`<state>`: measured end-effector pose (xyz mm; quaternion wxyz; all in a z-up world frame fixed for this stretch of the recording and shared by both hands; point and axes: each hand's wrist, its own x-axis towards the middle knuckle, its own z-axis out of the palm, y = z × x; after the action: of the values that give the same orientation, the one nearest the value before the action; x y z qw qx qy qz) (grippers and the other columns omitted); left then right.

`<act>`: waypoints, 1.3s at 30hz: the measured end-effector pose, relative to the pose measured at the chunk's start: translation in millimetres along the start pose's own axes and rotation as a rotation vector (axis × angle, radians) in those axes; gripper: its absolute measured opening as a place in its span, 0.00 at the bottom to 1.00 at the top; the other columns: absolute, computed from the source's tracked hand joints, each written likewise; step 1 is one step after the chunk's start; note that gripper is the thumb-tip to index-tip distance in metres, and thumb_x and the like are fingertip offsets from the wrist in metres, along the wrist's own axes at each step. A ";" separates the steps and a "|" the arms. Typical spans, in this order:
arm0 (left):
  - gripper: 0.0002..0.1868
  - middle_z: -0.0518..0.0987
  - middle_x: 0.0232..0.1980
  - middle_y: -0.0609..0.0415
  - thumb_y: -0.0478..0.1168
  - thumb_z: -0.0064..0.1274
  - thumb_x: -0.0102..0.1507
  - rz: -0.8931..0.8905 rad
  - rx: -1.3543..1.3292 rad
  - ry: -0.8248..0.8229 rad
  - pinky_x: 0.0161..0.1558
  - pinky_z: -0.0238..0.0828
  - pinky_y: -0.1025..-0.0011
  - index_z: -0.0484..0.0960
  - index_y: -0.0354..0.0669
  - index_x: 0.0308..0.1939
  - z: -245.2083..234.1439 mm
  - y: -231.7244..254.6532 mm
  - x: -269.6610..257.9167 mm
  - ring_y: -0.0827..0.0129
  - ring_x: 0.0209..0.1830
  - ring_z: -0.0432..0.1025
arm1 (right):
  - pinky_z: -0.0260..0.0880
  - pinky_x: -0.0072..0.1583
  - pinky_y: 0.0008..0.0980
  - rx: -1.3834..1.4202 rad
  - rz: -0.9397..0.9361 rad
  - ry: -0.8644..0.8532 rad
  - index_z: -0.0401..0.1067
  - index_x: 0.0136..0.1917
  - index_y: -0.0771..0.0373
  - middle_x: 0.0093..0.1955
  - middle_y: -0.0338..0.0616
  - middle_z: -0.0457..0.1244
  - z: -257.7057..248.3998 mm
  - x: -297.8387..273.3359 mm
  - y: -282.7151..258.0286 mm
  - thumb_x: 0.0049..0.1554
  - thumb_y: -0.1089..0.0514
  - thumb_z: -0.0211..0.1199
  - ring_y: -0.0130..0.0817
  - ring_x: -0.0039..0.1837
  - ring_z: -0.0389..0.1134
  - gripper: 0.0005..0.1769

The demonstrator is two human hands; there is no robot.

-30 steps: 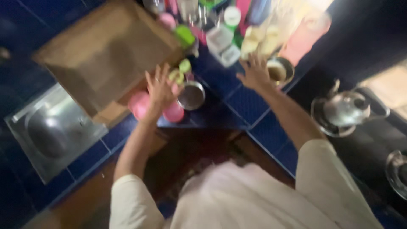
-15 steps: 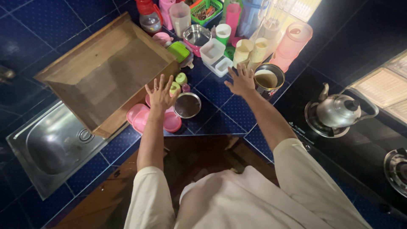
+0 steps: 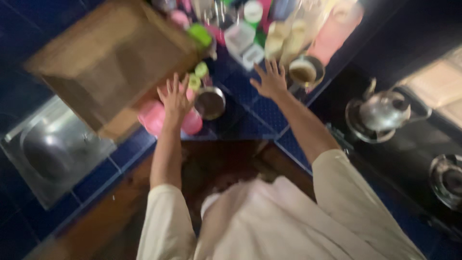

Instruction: The person matches lids to plastic food storage containers on a kitchen counter, pressing each lid on and stacking the closed containers. They handle pink, green, yellow, clear plastic and stainless-steel containers one at a time, placing finished ones in a pile.

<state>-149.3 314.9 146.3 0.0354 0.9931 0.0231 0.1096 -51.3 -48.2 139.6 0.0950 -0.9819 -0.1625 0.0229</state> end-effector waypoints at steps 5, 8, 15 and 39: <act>0.42 0.55 0.78 0.36 0.59 0.54 0.65 0.000 -0.257 -0.026 0.64 0.45 0.28 0.58 0.53 0.80 18.0 30.2 -20.4 0.33 0.74 0.52 | 0.34 0.77 0.61 0.223 -0.085 -0.118 0.43 0.84 0.45 0.85 0.55 0.35 14.2 -31.4 -6.8 0.65 0.31 0.47 0.58 0.84 0.31 0.41; 0.35 0.69 0.71 0.38 0.47 0.59 0.62 0.176 -0.457 0.073 0.68 0.60 0.45 0.68 0.45 0.72 29.5 61.7 -49.3 0.39 0.72 0.63 | 0.47 0.74 0.54 0.403 -0.226 -0.102 0.53 0.81 0.53 0.80 0.58 0.48 21.6 -65.6 3.3 0.66 0.37 0.54 0.57 0.79 0.46 0.37; 0.14 0.83 0.54 0.46 0.39 0.58 0.64 0.233 -0.637 -0.179 0.54 0.76 0.57 0.82 0.48 0.54 87.9 105.1 -148.1 0.50 0.54 0.78 | 0.75 0.56 0.38 0.676 -0.139 -0.208 0.70 0.72 0.58 0.56 0.49 0.71 53.6 -115.6 31.8 0.63 0.46 0.62 0.42 0.53 0.76 0.27; 0.20 0.77 0.55 0.48 0.43 0.51 0.67 -1.164 -1.876 -0.155 0.41 0.77 0.68 0.63 0.49 0.59 187.4 75.4 -108.3 0.62 0.46 0.79 | 0.79 0.41 0.33 1.053 0.284 -0.582 0.42 0.83 0.55 0.66 0.51 0.65 148.2 2.1 -86.0 0.58 0.39 0.64 0.34 0.47 0.72 0.50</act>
<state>-210.9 221.7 -53.9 0.8215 0.4140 0.3920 -0.0124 -87.6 59.0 10.9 0.5147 -0.7688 -0.0161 0.3792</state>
